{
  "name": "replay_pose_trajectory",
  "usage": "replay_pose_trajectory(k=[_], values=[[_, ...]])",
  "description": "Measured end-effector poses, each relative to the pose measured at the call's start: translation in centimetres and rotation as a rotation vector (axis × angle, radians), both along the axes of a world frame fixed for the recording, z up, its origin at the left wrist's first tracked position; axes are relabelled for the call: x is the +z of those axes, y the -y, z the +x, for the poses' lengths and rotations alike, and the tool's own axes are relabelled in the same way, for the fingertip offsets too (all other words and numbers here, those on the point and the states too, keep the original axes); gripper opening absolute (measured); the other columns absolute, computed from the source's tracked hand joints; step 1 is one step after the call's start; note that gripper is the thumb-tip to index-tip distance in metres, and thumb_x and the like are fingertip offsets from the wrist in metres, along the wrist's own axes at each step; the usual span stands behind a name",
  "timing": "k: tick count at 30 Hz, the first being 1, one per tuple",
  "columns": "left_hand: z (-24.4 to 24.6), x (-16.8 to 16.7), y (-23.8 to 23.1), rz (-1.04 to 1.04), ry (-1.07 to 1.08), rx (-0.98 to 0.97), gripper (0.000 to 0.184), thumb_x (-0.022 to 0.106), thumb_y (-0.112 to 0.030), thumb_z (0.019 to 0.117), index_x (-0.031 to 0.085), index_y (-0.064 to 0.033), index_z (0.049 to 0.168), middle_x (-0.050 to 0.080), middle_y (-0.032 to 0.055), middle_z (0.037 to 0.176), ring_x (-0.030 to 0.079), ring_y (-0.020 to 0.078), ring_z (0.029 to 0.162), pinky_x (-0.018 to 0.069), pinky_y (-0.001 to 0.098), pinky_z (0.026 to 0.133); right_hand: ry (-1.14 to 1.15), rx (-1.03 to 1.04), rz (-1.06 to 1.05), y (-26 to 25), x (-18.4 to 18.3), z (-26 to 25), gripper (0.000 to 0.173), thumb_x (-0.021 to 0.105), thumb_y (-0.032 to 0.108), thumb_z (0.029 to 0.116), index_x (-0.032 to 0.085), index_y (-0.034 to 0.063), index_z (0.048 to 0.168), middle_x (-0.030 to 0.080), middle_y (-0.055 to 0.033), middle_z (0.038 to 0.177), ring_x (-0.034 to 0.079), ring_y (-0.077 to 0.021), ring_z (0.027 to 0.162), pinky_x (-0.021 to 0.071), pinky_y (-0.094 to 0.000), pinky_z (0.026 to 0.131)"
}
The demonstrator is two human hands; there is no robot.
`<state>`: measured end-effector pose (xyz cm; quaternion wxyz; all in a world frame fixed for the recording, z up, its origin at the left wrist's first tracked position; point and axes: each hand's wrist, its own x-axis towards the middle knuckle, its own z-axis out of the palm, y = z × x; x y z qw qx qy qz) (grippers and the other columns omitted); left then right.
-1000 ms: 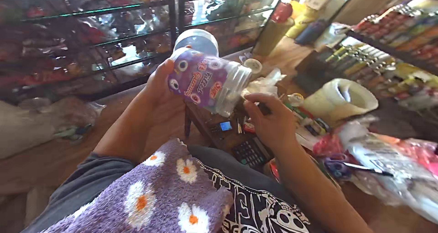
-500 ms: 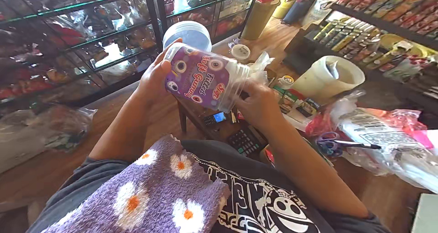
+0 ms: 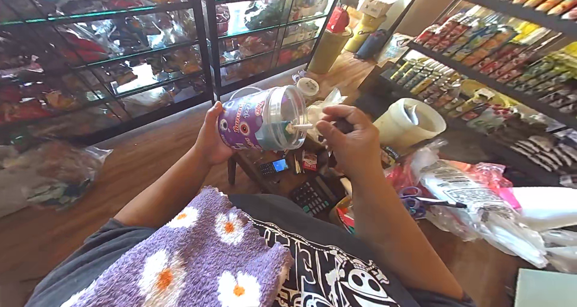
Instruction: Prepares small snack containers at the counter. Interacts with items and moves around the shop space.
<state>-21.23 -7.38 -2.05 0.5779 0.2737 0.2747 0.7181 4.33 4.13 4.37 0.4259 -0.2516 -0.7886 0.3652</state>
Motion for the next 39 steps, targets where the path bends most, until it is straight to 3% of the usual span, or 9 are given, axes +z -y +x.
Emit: replay_pose_trajectory(k=[4,6,10,17,21,24,30,35,39], values=[[0.1,0.5,-0.5,0.042,-0.056,0.007,0.06,0.061,-0.066,0.09,0.059,-0.0178,0.127,0.07,0.0058,0.114,0.068,0.0193,0.109,0.0585,0.0427,0.093,0.191,-0.025,-0.02,0.9,0.0,-0.1,0.039,0.078,0.021,0.0911,0.066,0.0089,0.126,0.064,0.0037,0.092,0.054,0.003,0.066,0.0467,-0.0138,0.059],[0.3,0.7,-0.6,0.024,-0.087,0.03,0.059,0.061,-0.066,0.0905,0.061,-0.0179,0.124,0.071,0.0041,0.111,0.069,0.0171,0.106,0.0595,0.04,0.091,0.205,-0.047,-0.027,0.8,-0.2,0.1,0.026,0.078,0.019,0.0916,0.07,0.0092,0.115,0.067,0.0031,0.09,0.058,0.0015,0.068,0.0502,-0.0166,0.062],[1.3,1.4,-0.8,-0.105,-0.111,0.117,0.058,0.045,-0.067,0.0989,0.06,-0.0163,0.123,0.071,0.0042,0.104,0.07,0.0166,0.096,0.0608,0.0387,0.082,0.201,-0.094,-0.026,0.3,-0.4,0.5,0.022,0.074,0.024,0.0928,0.072,0.0071,0.106,0.071,0.0023,0.092,0.063,0.0011,0.075,0.0551,-0.0193,0.068],[0.1,1.3,-0.8,-0.039,0.027,0.084,0.06,0.038,-0.06,0.104,0.05,-0.0084,0.132,0.068,0.0122,0.112,0.068,0.0235,0.105,0.0591,0.0435,0.089,-0.453,0.06,-0.308,-1.5,2.1,1.1,0.013,0.052,0.006,0.0975,0.063,0.0124,0.102,0.073,0.0052,0.088,0.061,-0.0022,0.055,0.0537,-0.0173,0.049],[0.3,1.1,0.1,-0.073,0.065,0.088,0.06,0.032,-0.059,0.1058,0.051,-0.0088,0.132,0.068,0.0145,0.114,0.068,0.0264,0.105,0.0591,0.0465,0.089,-0.622,-0.012,-0.673,-1.8,2.5,0.5,0.024,0.031,0.014,0.1088,0.054,0.013,0.117,0.062,0.0053,0.074,0.056,-0.0028,0.051,0.0497,-0.0162,0.046],[0.0,1.6,0.7,-0.085,0.071,0.122,0.062,0.03,-0.061,0.1056,0.05,-0.0099,0.135,0.067,0.016,0.117,0.068,0.0288,0.107,0.0587,0.0483,0.088,-0.731,-0.045,-0.935,-2.4,2.4,-0.2,0.025,0.03,0.021,0.1114,0.054,0.0138,0.113,0.057,0.005,0.065,0.055,-0.0028,0.047,0.0489,-0.016,0.045],[-2.1,4.3,2.3,0.029,0.08,0.323,0.064,0.034,-0.068,0.1014,0.053,-0.0172,0.136,0.068,0.0156,0.119,0.07,0.0315,0.105,0.0617,0.049,0.082,-0.763,0.45,-0.887,-2.4,5.8,-0.5,0.036,0.035,0.025,0.112,0.065,0.0144,0.094,0.065,0.0046,0.074,0.06,0.0003,0.054,0.0539,-0.0122,0.052],[-2.8,4.4,2.8,-0.038,0.123,0.403,0.07,0.027,-0.073,0.0995,0.051,-0.0209,0.14,0.065,0.0183,0.125,0.068,0.0356,0.108,0.0609,0.0518,0.081,-0.795,0.923,-0.656,1.6,12.4,-1.5,0.03,0.042,0.03,0.1104,0.064,0.0103,0.105,0.062,0.0001,0.086,0.06,-0.0032,0.06,0.0544,-0.0137,0.055],[-2.3,3.7,3.3,-0.096,0.165,0.393,0.071,0.02,-0.07,0.1017,0.049,-0.0197,0.141,0.065,0.0208,0.125,0.068,0.0382,0.108,0.0605,0.054,0.081,-0.757,0.945,-0.69,1.5,11.9,-2.6,0.028,0.046,0.033,0.1094,0.064,0.0116,0.112,0.067,-0.0007,0.099,0.063,-0.0025,0.062,0.0564,-0.0143,0.055]])
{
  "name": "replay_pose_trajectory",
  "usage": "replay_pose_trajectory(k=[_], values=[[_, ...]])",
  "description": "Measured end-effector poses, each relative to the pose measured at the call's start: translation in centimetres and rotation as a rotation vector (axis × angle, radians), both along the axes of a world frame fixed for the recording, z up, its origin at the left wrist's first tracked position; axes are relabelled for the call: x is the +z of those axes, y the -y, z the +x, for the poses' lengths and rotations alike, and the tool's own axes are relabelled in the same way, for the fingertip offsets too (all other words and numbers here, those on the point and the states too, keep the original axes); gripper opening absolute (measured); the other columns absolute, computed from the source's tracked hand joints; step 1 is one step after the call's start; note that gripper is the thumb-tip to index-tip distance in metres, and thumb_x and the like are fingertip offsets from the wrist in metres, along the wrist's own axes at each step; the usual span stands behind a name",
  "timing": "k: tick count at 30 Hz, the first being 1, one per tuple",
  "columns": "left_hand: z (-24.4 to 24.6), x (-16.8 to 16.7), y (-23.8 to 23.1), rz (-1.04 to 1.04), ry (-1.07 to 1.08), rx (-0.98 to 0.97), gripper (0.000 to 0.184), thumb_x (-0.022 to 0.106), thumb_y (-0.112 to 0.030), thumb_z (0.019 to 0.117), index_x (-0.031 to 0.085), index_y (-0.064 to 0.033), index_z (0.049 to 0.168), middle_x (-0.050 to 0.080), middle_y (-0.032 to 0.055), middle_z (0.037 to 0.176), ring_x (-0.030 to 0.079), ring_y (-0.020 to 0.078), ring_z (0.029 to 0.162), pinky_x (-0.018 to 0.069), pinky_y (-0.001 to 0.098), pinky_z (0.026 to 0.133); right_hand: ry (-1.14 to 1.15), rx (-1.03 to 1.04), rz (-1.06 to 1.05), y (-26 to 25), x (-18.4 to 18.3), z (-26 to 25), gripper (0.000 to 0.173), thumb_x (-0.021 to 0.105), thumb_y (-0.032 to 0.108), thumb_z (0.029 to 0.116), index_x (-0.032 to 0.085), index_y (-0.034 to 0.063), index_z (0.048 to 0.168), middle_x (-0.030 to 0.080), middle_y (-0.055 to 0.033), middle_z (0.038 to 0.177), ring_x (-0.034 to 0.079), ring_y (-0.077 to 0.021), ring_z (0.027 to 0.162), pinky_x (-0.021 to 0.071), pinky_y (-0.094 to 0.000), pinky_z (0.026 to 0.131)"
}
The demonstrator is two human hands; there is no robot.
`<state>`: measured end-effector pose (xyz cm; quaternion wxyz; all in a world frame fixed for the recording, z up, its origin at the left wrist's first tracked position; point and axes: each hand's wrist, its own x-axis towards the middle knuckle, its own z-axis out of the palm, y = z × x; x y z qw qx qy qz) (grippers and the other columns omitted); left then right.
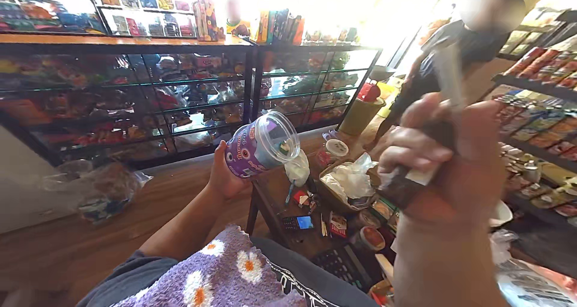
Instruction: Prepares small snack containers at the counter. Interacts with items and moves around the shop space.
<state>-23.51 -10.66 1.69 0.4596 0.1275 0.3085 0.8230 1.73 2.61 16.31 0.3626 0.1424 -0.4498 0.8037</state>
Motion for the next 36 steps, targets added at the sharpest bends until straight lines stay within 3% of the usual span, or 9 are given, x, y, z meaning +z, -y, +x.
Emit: replay_pose_trajectory(k=[2,4,11,18,22,25,28,33,36], values=[[0.0,-0.3,0.4,0.008,0.048,-0.041,0.073,0.021,-0.073,0.1002,0.05,-0.0191,0.14,0.064,0.022,0.125,0.068,0.0396,0.107,0.0605,0.0544,0.08,0.096,-0.075,-0.117,-1.6,-1.8,-0.9,0.032,0.04,0.03,0.1107,0.065,0.0105,0.114,0.072,-0.0004,0.1,0.062,-0.001,0.056,0.0556,-0.014,0.051],[-0.2,-0.9,1.0,0.064,0.097,-0.127,0.078,0.028,-0.078,0.0957,0.05,-0.0177,0.141,0.064,0.0241,0.125,0.068,0.0417,0.107,0.0609,0.055,0.079,0.178,-0.172,-0.249,-3.0,-3.5,-1.9,0.034,0.036,0.026,0.1094,0.066,0.009,0.111,0.069,0.0013,0.081,0.061,-0.0008,0.051,0.055,-0.0143,0.049],[-0.3,-3.3,0.7,0.416,0.101,-0.534,0.094,0.075,-0.074,0.0745,0.054,-0.0141,0.144,0.061,0.0226,0.137,0.065,0.0382,0.118,0.0597,0.0524,0.09,0.268,-0.376,-0.447,-4.6,-6.1,-3.2,0.031,0.032,0.026,0.1114,0.057,0.017,0.096,0.061,0.004,0.068,0.062,-0.0048,0.056,0.0556,-0.0183,0.054],[1.3,-3.8,-0.8,0.508,0.109,-0.703,0.082,0.077,-0.063,0.0794,0.058,-0.0136,0.141,0.061,0.0177,0.138,0.061,0.0318,0.126,0.0528,0.049,0.103,0.395,-0.441,-0.549,-4.0,-6.6,-3.3,0.025,0.038,0.022,0.1112,0.055,0.0143,0.095,0.058,0.0035,0.064,0.06,-0.0049,0.051,0.0562,-0.0186,0.05],[2.0,-1.6,-0.2,0.335,0.028,-0.523,0.081,0.087,-0.067,0.0628,0.066,-0.0182,0.125,0.073,0.0086,0.112,0.072,0.0216,0.105,0.0605,0.0409,0.089,0.456,-0.479,-0.211,-2.8,-7.1,-2.5,0.023,0.033,0.015,0.1109,0.055,0.0165,0.106,0.057,0.0059,0.068,0.054,-0.0022,0.049,0.0512,-0.016,0.048],[0.8,-1.9,-0.5,0.247,-0.102,-0.405,0.082,0.08,-0.073,0.069,0.064,-0.0198,0.129,0.072,0.0062,0.113,0.071,0.0195,0.103,0.0612,0.0409,0.086,0.513,-0.619,0.286,-1.3,-7.7,-0.6,0.017,0.056,0.012,0.1008,0.064,0.0206,0.113,0.064,0.0067,0.075,0.058,-0.0036,0.053,0.0556,-0.0194,0.05],[-0.3,0.2,-0.4,0.206,-0.374,-0.27,0.063,0.075,-0.071,0.0753,0.069,-0.022,0.114,0.075,-0.0007,0.102,0.072,0.0108,0.096,0.0618,0.0325,0.083,0.556,-0.735,0.513,-0.7,-7.9,0.6,0.023,0.068,0.017,0.0948,0.068,0.0249,0.116,0.068,0.0106,0.08,0.062,-0.002,0.055,0.0571,-0.0188,0.051],[0.0,4.1,1.2,0.212,-0.674,-0.222,0.064,0.074,-0.067,0.08,0.062,-0.0256,0.127,0.074,-0.0079,0.109,0.071,0.0055,0.101,0.0602,0.0268,0.088,0.588,-0.725,0.644,-0.6,-9.3,2.5,0.024,0.074,0.022,0.0921,0.069,0.0277,0.115,0.068,0.0156,0.08,0.063,0.0029,0.061,0.0568,-0.0146,0.056],[-0.3,5.0,0.9,0.219,-0.782,-0.183,0.068,0.07,-0.063,0.0862,0.057,-0.0217,0.138,0.072,-0.0076,0.117,0.069,0.0057,0.107,0.0589,0.0272,0.093,0.604,-0.809,0.788,-0.3,-9.5,3.0,0.025,0.073,0.021,0.0926,0.069,0.0189,0.118,0.066,0.0151,0.082,0.063,0.0057,0.066,0.0561,-0.013,0.06]])
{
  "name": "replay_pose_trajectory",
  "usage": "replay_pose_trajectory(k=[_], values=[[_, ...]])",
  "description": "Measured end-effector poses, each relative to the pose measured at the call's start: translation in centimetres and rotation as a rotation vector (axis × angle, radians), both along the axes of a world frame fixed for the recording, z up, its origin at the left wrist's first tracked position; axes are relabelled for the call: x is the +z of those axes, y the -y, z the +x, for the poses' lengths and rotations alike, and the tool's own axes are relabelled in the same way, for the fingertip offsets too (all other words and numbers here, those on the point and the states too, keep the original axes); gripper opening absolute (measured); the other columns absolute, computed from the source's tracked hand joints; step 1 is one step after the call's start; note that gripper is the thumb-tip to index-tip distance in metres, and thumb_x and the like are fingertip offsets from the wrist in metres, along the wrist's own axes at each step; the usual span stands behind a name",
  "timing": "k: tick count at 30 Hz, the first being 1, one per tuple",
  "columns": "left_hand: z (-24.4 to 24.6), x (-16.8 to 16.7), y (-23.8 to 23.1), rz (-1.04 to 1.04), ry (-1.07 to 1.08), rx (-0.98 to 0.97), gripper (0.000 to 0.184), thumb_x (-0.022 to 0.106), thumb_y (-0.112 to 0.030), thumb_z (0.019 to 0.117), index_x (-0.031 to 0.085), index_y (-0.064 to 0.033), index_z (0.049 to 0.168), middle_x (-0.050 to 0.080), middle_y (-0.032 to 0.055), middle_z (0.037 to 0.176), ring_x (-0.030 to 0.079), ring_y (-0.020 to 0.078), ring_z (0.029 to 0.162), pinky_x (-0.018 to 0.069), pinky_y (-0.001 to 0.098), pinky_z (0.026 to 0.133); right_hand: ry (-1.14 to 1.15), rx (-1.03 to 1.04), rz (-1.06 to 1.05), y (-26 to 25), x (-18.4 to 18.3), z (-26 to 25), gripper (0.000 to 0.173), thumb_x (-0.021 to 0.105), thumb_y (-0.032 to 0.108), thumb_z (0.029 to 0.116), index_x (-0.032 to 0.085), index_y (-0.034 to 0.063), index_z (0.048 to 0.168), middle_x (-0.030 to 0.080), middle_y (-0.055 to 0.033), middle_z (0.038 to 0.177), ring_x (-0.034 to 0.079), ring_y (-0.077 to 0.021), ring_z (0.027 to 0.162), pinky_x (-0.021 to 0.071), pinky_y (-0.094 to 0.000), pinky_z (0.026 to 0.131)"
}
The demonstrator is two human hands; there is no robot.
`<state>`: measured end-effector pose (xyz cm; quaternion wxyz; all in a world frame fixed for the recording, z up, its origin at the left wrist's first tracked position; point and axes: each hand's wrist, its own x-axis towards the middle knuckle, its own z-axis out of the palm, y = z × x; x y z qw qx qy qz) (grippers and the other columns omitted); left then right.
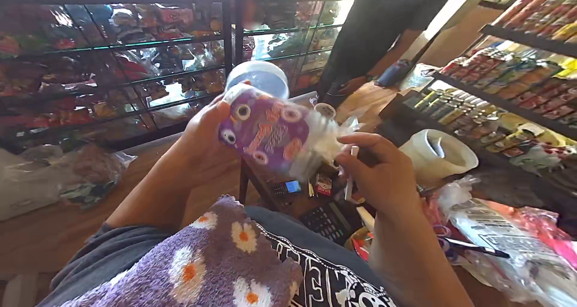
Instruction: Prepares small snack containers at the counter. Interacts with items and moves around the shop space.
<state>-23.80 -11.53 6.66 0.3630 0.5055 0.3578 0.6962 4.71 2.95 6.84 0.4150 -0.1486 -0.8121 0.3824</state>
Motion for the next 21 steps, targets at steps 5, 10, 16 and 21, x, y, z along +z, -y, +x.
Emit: replay_pose_trajectory(k=[5,10,16,21], values=[[-1.0,0.4,-1.5,-0.161,-0.089,0.144,0.086,0.069,-0.07,0.0828,0.049,-0.016,0.147,0.07,-0.0031,0.123,0.068,0.0114,0.11,0.0594,0.0326,0.093,0.154,-0.099,0.171,-0.1,-0.3,-0.8,0.03,0.073,0.022,0.0934,0.07,0.006,0.119,0.065,0.0018,0.082,0.058,0.0,0.067,0.0539,-0.0192,0.062],[-0.9,0.1,-1.7,-0.149,-0.06,0.068,0.09,0.071,-0.073,0.0797,0.048,-0.0159,0.146,0.069,-0.0018,0.124,0.068,0.0132,0.112,0.059,0.0342,0.094,0.358,-0.182,0.289,0.4,-0.5,-2.1,0.034,0.075,0.022,0.0935,0.073,0.0086,0.125,0.071,-0.0099,0.095,0.063,-0.0176,0.075,0.055,-0.0381,0.069],[0.1,-1.0,-1.4,-0.203,0.094,0.106,0.072,0.068,-0.073,0.0812,0.061,-0.0178,0.126,0.074,-0.0029,0.105,0.071,0.0096,0.096,0.0612,0.0311,0.084,0.349,-0.178,0.321,-0.7,-1.7,-2.5,0.024,0.067,0.024,0.0975,0.076,0.0059,0.109,0.073,-0.0104,0.092,0.062,-0.0111,0.073,0.0524,-0.0265,0.068],[0.5,-3.0,-1.4,-0.287,0.298,0.052,0.063,0.055,-0.071,0.0928,0.062,-0.0161,0.123,0.073,0.0027,0.103,0.071,0.0134,0.093,0.0613,0.0323,0.079,0.104,-0.12,-0.06,-1.4,-1.5,-2.1,0.017,0.07,0.014,0.0917,0.071,0.0045,0.105,0.068,0.0047,0.087,0.059,0.0052,0.062,0.053,-0.0127,0.056]])
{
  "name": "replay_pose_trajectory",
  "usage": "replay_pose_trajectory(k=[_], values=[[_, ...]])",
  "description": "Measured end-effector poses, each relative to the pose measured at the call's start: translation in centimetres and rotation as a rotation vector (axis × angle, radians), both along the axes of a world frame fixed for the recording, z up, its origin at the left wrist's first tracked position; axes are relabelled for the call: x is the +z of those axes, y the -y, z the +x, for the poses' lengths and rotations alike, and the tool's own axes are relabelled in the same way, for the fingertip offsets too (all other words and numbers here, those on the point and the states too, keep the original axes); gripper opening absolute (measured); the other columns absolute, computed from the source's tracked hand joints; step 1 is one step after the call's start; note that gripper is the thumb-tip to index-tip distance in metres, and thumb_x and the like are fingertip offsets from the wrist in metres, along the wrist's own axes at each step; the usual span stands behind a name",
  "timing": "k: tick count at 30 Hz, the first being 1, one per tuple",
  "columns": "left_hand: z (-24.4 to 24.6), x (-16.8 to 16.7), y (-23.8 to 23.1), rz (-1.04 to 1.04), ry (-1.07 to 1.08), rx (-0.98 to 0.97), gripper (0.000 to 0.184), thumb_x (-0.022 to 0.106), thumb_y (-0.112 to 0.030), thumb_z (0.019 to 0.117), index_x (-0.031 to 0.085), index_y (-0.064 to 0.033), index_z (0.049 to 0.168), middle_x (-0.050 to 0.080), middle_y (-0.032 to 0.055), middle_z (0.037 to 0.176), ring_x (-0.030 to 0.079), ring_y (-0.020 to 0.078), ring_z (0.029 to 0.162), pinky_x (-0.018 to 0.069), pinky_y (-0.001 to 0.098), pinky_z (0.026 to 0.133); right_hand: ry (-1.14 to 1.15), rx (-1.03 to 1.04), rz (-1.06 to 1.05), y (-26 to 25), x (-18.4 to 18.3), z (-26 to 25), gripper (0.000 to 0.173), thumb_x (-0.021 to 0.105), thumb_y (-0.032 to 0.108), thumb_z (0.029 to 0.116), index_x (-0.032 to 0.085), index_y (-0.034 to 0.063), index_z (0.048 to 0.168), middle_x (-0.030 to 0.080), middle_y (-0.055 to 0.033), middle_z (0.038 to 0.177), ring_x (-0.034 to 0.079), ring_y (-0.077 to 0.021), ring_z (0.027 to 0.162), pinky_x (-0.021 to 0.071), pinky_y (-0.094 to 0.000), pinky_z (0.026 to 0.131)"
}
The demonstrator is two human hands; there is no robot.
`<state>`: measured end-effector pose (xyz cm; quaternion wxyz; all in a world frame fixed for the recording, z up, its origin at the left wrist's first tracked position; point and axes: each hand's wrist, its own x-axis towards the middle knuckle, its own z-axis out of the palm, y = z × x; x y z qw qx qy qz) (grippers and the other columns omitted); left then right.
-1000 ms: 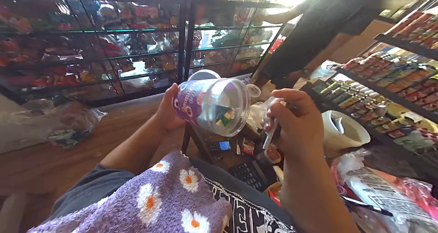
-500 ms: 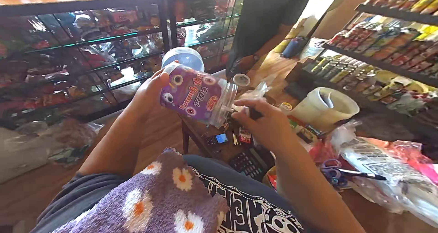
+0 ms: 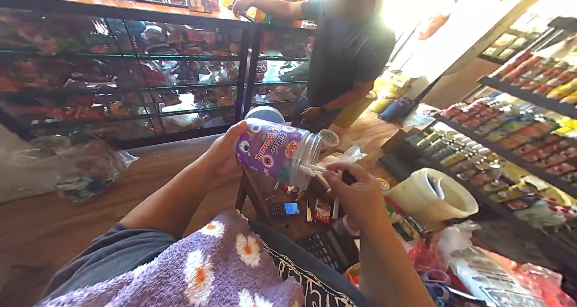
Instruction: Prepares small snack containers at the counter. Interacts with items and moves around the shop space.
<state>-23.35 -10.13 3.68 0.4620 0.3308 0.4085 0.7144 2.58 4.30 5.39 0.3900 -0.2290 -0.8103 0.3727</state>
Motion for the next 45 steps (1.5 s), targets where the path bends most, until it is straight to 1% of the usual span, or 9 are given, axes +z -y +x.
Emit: replay_pose_trajectory(k=[5,11,18,24,28,32,37,41,45], values=[[1.6,-2.2,-0.6,-0.081,0.222,-0.071,0.054,0.035,-0.058,0.1064,0.058,-0.0107,0.123,0.071,0.0094,0.104,0.071,0.0197,0.096,0.0608,0.0378,0.083,-0.322,0.101,-0.375,-0.9,0.6,0.5,0.016,0.064,0.0,0.0893,0.069,0.012,0.1,0.07,0.0074,0.079,0.063,-0.002,0.058,0.0563,-0.0177,0.054],[2.7,-3.3,-1.7,-0.066,0.336,-0.153,0.059,0.032,-0.061,0.1056,0.055,-0.0118,0.127,0.07,0.0132,0.109,0.071,0.0249,0.1,0.0611,0.0419,0.083,-0.311,-0.003,-0.378,-0.4,-0.7,0.0,0.017,0.068,0.007,0.0896,0.067,0.0076,0.107,0.067,0.0071,0.076,0.061,-0.0014,0.057,0.0547,-0.0165,0.053],[2.4,-1.9,-1.1,0.007,0.144,-0.046,0.053,0.039,-0.054,0.1065,0.057,-0.0102,0.129,0.071,0.0085,0.11,0.07,0.0181,0.101,0.0593,0.0369,0.089,-0.057,0.026,-0.317,0.2,-1.8,0.8,0.031,0.075,0.008,0.0832,0.067,0.0056,0.113,0.069,0.0081,0.081,0.062,-0.0002,0.059,0.0551,-0.0161,0.055],[2.3,-2.2,-1.2,0.046,0.075,-0.025,0.054,0.05,-0.06,0.1008,0.06,-0.0141,0.127,0.072,0.0047,0.109,0.07,0.0149,0.099,0.0602,0.0347,0.085,-0.205,-0.007,-0.395,-0.3,-1.8,1.2,0.008,0.067,0.007,0.0904,0.068,0.0106,0.097,0.068,0.0061,0.073,0.06,-0.0025,0.054,0.0554,-0.0189,0.053],[1.9,-3.2,-1.4,0.076,0.073,-0.045,0.055,0.048,-0.061,0.1007,0.059,-0.0156,0.129,0.071,0.0043,0.112,0.069,0.0163,0.105,0.0597,0.0379,0.091,-0.488,0.152,-0.652,-2.1,-1.8,3.0,0.015,0.059,0.02,0.0997,0.07,0.0218,0.091,0.066,0.0047,0.07,0.059,-0.0031,0.054,0.0544,-0.0186,0.053],[2.2,-5.0,-1.1,-0.138,0.274,-0.116,0.063,0.04,-0.069,0.0997,0.056,-0.0187,0.134,0.069,0.0089,0.116,0.07,0.0237,0.104,0.061,0.0449,0.084,-0.674,0.162,-0.781,-3.1,-1.8,4.4,0.024,0.047,0.023,0.1034,0.067,0.0208,0.09,0.067,0.0037,0.073,0.061,-0.0037,0.056,0.0531,-0.0178,0.052],[3.2,-8.3,-1.1,-0.355,0.576,-0.322,0.079,0.034,-0.082,0.0913,0.056,-0.0187,0.133,0.067,0.0165,0.12,0.069,0.0337,0.108,0.0612,0.052,0.084,-0.883,0.344,-1.042,-4.9,-4.2,5.4,0.018,0.057,0.023,0.0987,0.068,0.0105,0.09,0.069,-0.0047,0.08,0.069,-0.0122,0.067,0.0596,-0.0229,0.059],[4.5,-10.1,-1.3,-0.308,0.681,-0.481,0.082,0.043,-0.083,0.0882,0.058,-0.0169,0.134,0.067,0.0194,0.123,0.068,0.0368,0.112,0.0606,0.0544,0.086,-0.87,0.255,-1.136,-4.6,-5.4,4.7,0.032,0.04,0.027,0.1052,0.066,0.0094,0.097,0.074,-0.0084,0.092,0.074,-0.0161,0.08,0.0633,-0.0277,0.073],[5.0,-11.2,-1.6,-0.226,0.721,-0.613,0.087,0.043,-0.084,0.0877,0.056,-0.015,0.139,0.064,0.0227,0.129,0.067,0.0394,0.114,0.0604,0.0549,0.087,-0.99,0.164,-1.226,-3.9,-5.7,3.5,0.03,0.041,0.019,0.1041,0.066,0.0096,0.091,0.075,-0.0079,0.094,0.075,-0.0164,0.087,0.0631,-0.0295,0.081]])
